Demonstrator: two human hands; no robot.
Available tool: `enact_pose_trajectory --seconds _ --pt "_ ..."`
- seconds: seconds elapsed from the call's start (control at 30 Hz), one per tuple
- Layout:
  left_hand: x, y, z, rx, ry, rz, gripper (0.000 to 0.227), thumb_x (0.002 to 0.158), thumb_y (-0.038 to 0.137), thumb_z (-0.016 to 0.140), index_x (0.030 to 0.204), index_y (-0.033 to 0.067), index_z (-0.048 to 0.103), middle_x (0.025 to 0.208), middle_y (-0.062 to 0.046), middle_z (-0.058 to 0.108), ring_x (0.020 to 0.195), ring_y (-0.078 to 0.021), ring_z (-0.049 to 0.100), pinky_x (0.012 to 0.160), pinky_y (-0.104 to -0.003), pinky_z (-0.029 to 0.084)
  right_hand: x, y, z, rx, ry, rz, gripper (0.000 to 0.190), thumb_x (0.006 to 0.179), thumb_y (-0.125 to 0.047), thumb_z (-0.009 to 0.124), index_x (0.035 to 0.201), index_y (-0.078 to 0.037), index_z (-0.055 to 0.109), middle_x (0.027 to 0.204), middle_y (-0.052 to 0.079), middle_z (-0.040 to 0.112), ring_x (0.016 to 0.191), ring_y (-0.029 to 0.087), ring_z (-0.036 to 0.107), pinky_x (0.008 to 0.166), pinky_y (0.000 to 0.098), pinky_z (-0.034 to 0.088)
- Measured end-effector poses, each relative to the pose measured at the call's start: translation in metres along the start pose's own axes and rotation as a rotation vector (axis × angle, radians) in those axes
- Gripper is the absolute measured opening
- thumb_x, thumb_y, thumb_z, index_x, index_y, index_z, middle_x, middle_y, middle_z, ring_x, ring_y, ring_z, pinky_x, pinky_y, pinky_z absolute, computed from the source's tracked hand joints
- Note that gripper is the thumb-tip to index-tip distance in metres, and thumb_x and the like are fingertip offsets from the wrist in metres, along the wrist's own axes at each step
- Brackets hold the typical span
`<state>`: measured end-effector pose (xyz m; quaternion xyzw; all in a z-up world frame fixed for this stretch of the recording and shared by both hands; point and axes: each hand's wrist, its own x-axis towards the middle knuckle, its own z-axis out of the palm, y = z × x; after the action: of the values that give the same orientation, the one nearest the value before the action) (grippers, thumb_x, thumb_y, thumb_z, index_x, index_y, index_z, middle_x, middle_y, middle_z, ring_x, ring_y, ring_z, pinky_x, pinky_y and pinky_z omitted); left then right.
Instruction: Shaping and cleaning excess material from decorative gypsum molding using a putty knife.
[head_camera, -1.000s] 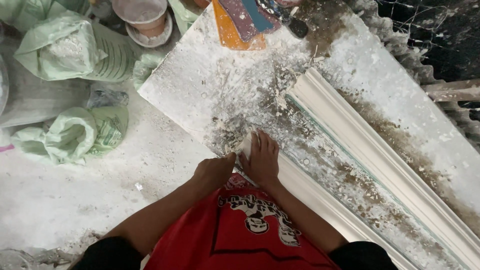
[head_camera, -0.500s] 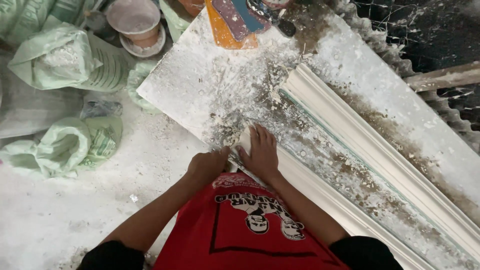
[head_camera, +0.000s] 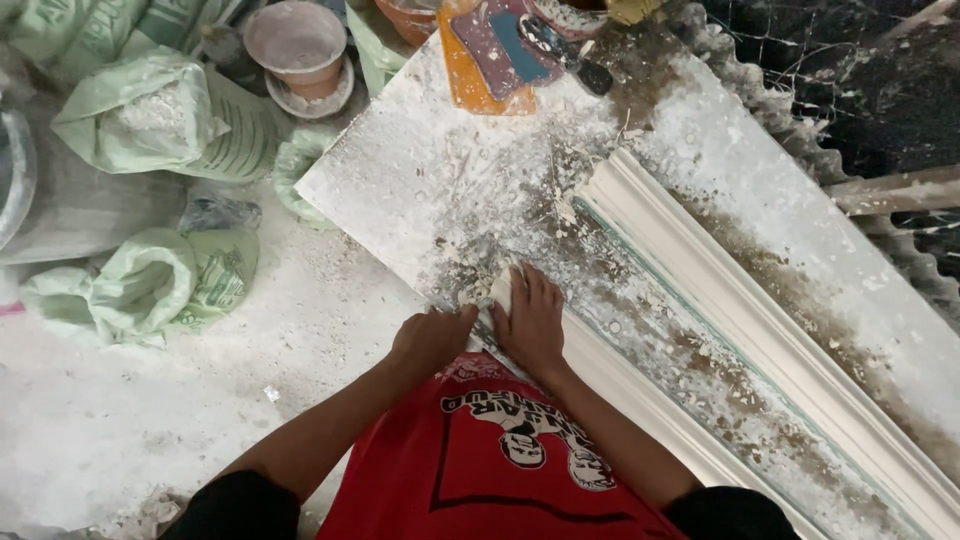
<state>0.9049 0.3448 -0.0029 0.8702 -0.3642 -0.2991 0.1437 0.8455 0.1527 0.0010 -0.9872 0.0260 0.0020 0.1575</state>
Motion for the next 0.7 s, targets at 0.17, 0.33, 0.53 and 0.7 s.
enact_pose_trajectory --seconds 0.17,0.33,0.53,0.7 --pt "0.002 -0.005 0.003 -0.004 0.057 0.044 0.017 0.098 0.016 0.05 0.112 0.0057 0.048 0.079 -0.017 0.075 0.072 -0.0369 0.075 0.059 -0.05 0.06 0.0 0.0 0.001 0.0 0.016 0.001 0.067 0.097 -0.038 0.063 0.147 0.003 0.043 0.151 0.023 0.042 0.142 0.04 0.036 0.118 0.0564 0.025" --pt "0.004 -0.004 0.004 -0.011 0.07 0.056 0.014 0.099 0.015 0.049 0.11 0.0063 0.048 0.079 -0.015 0.075 0.071 -0.0351 0.076 0.057 -0.049 0.06 0.001 0.002 0.005 -0.025 0.011 0.0 0.069 0.096 -0.037 0.063 0.147 0.004 0.043 0.149 0.024 0.043 0.141 0.041 0.037 0.116 0.0566 0.025" --pt "0.002 0.0 -0.002 -0.015 0.079 0.061 0.013 0.099 0.013 0.05 0.11 0.0071 0.049 0.078 -0.014 0.074 0.07 -0.0336 0.075 0.055 -0.048 0.06 -0.001 0.002 0.007 -0.043 0.046 0.001 0.068 0.096 -0.038 0.063 0.148 0.003 0.043 0.149 0.023 0.044 0.14 0.041 0.038 0.115 0.0569 0.026" --pt "0.004 -0.005 -0.004 -0.017 0.097 0.085 0.017 0.096 0.01 0.053 0.111 0.0054 0.049 0.076 -0.014 0.074 0.07 -0.0339 0.075 0.058 -0.048 0.059 0.0 -0.004 0.001 -0.011 0.032 0.046 0.066 0.096 -0.039 0.061 0.147 0.002 0.045 0.151 0.022 0.044 0.14 0.039 0.039 0.116 0.0568 0.026"
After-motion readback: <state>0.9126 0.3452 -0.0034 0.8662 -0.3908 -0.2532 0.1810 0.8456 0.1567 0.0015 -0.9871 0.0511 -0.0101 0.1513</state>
